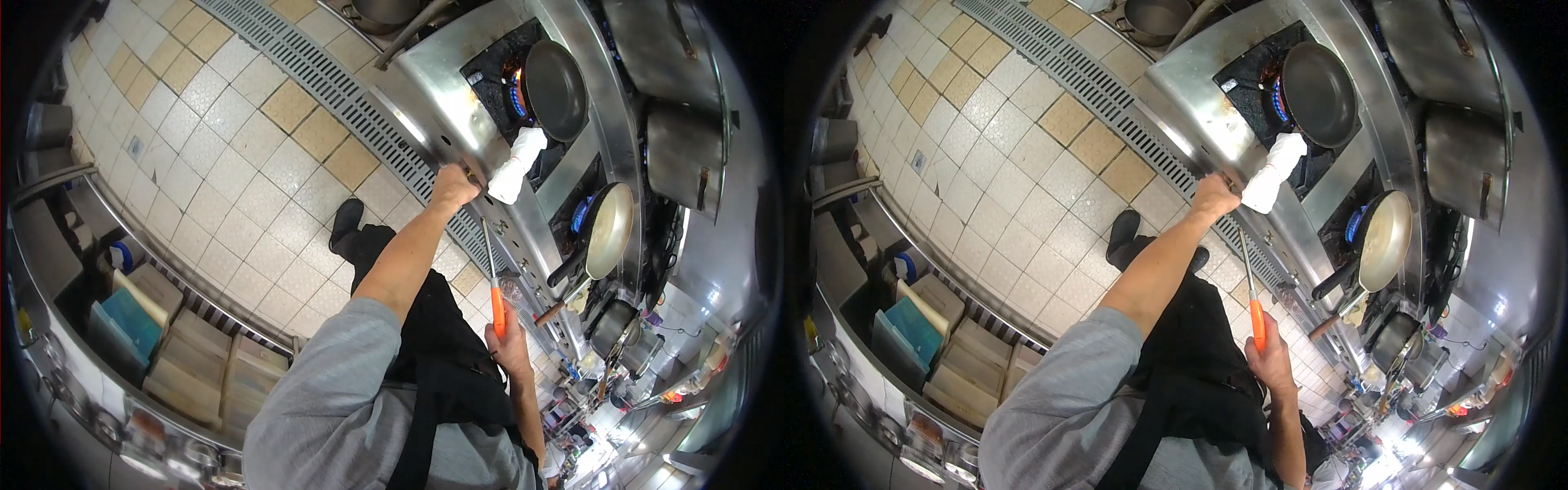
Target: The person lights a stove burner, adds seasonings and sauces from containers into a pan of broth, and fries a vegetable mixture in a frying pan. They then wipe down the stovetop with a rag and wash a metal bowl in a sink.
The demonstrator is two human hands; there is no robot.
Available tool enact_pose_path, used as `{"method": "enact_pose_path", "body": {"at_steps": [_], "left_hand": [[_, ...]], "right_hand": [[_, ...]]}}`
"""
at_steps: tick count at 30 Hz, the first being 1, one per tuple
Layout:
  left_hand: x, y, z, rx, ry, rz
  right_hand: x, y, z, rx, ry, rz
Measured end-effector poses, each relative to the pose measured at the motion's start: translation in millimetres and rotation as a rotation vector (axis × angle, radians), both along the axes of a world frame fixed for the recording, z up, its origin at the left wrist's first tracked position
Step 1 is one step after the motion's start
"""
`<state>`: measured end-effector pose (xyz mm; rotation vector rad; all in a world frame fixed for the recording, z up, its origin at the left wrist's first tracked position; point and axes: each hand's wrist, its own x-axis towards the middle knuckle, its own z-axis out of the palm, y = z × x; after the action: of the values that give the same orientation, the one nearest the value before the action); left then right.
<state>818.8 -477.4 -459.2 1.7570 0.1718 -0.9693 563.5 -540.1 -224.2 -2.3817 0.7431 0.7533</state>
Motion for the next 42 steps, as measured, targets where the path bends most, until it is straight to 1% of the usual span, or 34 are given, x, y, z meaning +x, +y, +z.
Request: {"method": "enact_pose_path", "body": {"at_steps": [6, 8, 11, 14, 15, 16, 17, 19, 20, 21, 22, 24, 26, 27, 28, 29, 31, 32, 33, 34, 35, 36, 37, 38, 39, 40, 42], "left_hand": [[1, 1, -1, -0.021, -0.042, -0.026], [1, -1, -5, 0.0, -0.003, -0.048], [5, 10, 9, -0.067, 0.01, -0.051], [-5, 15, -1, -0.013, -0.048, -0.022], [-18, 15, -14, -0.013, -0.049, -0.021], [-37, 18, -31, -0.021, -0.078, 0.103], [-50, 25, -36, -0.03, -0.116, 0.229], [-75, 69, 20, -0.163, -0.045, 0.267], [-101, 73, 22, -0.333, 0.021, 0.318], [-127, 77, 23, -0.501, 0.088, 0.363], [-139, 90, 58, -0.653, 0.136, 0.32], [-148, 107, 132, -0.869, 0.217, 0.277], [-155, 104, 169, -1.007, 0.148, 0.304], [-155, 105, 183, -1.003, 0.12, 0.299], [-154, 106, 196, -0.923, 0.069, 0.286], [-153, 107, 208, -0.841, 0.015, 0.274], [-158, 111, 229, -0.84, -0.095, 0.295], [-163, 113, 240, -0.844, -0.172, 0.319], [-171, 117, 262, -0.796, -0.162, 0.352], [-183, 117, 270, -0.781, -0.204, 0.357], [-199, 115, 277, -0.719, -0.267, 0.41], [-216, 114, 283, -0.654, -0.325, 0.469], [-234, 115, 290, -0.582, -0.383, 0.471], [-257, 107, 296, -0.552, -0.412, 0.515], [-281, 97, 303, -0.537, -0.612, 0.667], [-303, 89, 309, -0.49, -0.831, 0.836], [-351, 92, 309, -0.418, -0.468, 0.611]], "right_hand": [[-1, 2, -1, -0.007, 0.032, -0.031], [-1, 3, -1, -0.006, 0.025, -0.024], [-1, 2, 0, -0.005, 0.008, -0.013], [-7, -3, -2, 0.005, -0.02, 0.0], [-9, -6, -1, 0.012, -0.038, 0.009], [-10, -7, 3, 0.012, -0.044, 0.012], [-8, -7, 7, 0.038, -0.078, 0.006], [-3, -9, 12, 0.103, -0.106, -0.037], [3, -11, 14, 0.108, -0.124, -0.037], [12, -12, 16, 0.15, -0.182, 0.015], [18, -12, 19, 0.192, -0.235, 0.063], [34, -13, 24, 0.237, -0.234, 0.078], [53, -12, 37, 0.282, -0.327, 0.353], [57, -12, 41, 0.286, -0.346, 0.44], [60, -14, 44, 0.291, -0.373, 0.454], [61, -17, 46, 0.34, -0.401, 0.525], [61, -20, 55, 0.405, -0.458, 0.637], [58, -22, 60, 0.413, -0.49, 0.653], [56, -23, 64, 0.503, -0.547, 0.621], [53, -24, 69, 0.599, -0.599, 0.592], [48, -27, 79, 0.649, -0.534, 0.538], [41, -32, 79, 0.671, -0.553, 0.565], [34, -37, 78, 0.674, -0.564, 0.644], [27, -39, 77, 0.685, -0.566, 0.736], [18, -34, 78, 0.763, -0.624, 0.731], [10, -33, 80, 0.832, -0.602, 0.827], [-7, -23, 82, 1.113, -0.228, 0.714]]}}
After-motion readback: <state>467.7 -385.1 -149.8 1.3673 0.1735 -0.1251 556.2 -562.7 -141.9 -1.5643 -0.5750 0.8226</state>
